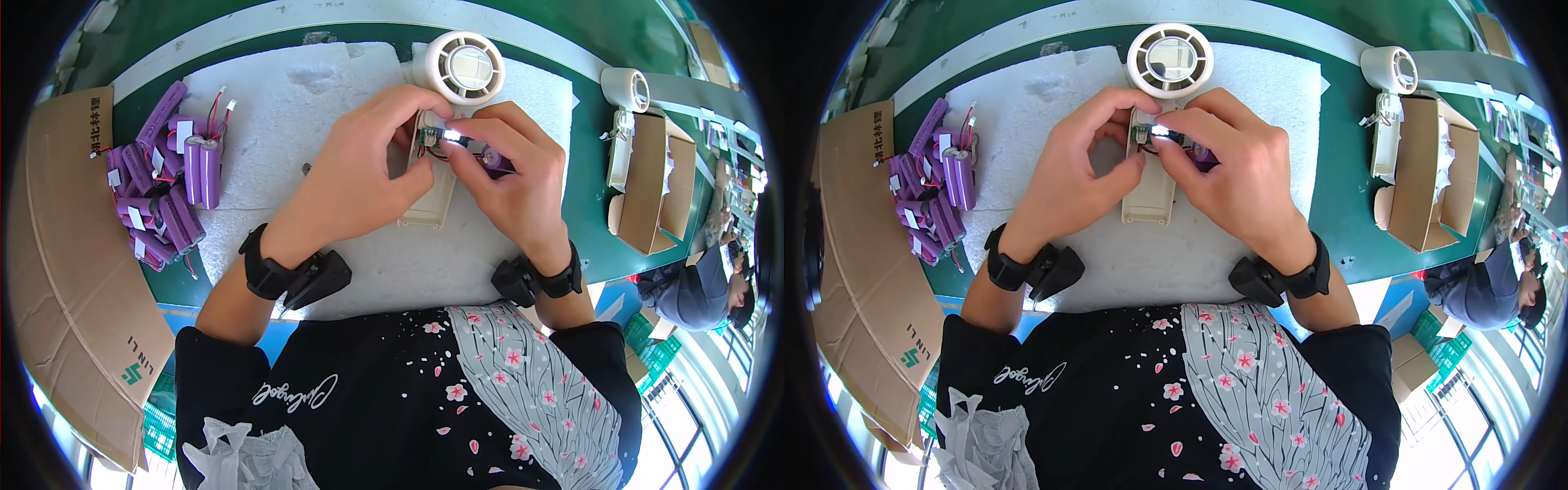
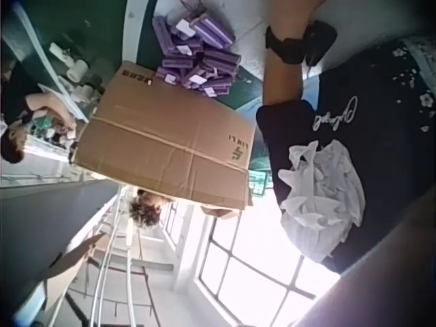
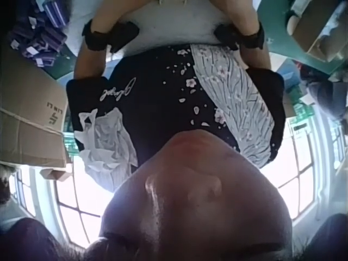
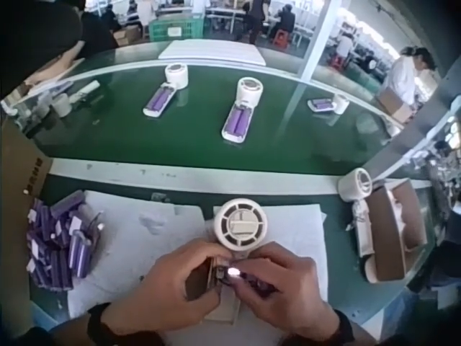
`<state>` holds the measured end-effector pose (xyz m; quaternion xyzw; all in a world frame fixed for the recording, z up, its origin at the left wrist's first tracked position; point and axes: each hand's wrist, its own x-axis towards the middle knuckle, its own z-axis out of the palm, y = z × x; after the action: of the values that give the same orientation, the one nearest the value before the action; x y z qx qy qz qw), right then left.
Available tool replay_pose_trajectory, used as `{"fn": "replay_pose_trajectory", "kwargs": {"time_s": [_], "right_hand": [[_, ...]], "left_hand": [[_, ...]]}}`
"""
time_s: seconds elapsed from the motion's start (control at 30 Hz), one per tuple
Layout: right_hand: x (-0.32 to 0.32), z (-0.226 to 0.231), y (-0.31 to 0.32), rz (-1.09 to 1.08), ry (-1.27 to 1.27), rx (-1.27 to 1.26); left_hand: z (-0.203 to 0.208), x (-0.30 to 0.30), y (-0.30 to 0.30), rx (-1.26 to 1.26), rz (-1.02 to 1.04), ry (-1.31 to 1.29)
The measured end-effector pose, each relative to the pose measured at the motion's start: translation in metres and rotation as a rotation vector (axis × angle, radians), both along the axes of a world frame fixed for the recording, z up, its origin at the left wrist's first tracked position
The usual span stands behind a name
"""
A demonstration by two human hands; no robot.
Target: The person connects a circuit board to a battery pack, tests it by pressing a button, and fits the components into a plastic fan housing. They then set the assembly aside and repeat the process with a second battery pack and fan housing.
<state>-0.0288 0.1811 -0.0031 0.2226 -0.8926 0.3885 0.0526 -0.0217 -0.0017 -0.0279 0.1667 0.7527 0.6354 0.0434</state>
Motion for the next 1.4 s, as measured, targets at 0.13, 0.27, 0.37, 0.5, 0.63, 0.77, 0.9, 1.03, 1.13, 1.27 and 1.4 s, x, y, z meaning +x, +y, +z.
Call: {"fn": "replay_pose_trajectory", "kwargs": {"time_s": [0.13,0.27,0.37,0.5,0.63,0.77,0.9,1.03,1.13,1.27,1.4], "right_hand": [[0.0,-0.001,0.001,0.014,0.016,0.022],[0.001,-0.001,-0.002,-0.008,0.033,0.034],[0.002,0.001,-0.004,-0.041,0.024,0.017],[0.002,0.001,-0.005,-0.047,0.058,0.03],[0.004,0.001,-0.005,-0.068,0.054,0.039],[0.003,-0.001,-0.004,-0.028,0.152,0.112],[0.004,-0.001,-0.007,-0.06,0.141,0.095],[0.003,0.002,-0.009,-0.112,0.049,0.054],[0.001,0.002,-0.006,-0.162,-0.083,0.039],[-0.002,0.002,-0.003,-0.135,-0.203,0.04],[-0.007,0.015,0.007,0.029,-0.592,0.094]], "left_hand": [[0.003,-0.003,-0.007,0.019,-0.099,-0.157],[0.005,-0.004,-0.007,0.03,-0.092,-0.224],[0.005,-0.003,-0.006,0.001,-0.063,-0.236],[0.006,-0.002,-0.004,-0.025,-0.03,-0.26],[0.006,-0.001,-0.002,-0.042,-0.003,-0.266],[0.003,0.0,-0.003,-0.021,0.024,-0.24],[-0.006,0.001,0.0,0.033,0.087,-0.123],[-0.007,-0.002,-0.002,-0.001,0.081,-0.01],[-0.004,-0.002,-0.002,-0.044,0.065,0.009],[0.003,-0.002,-0.004,-0.121,0.052,-0.01],[0.007,-0.003,-0.006,-0.223,0.005,-0.003]]}}
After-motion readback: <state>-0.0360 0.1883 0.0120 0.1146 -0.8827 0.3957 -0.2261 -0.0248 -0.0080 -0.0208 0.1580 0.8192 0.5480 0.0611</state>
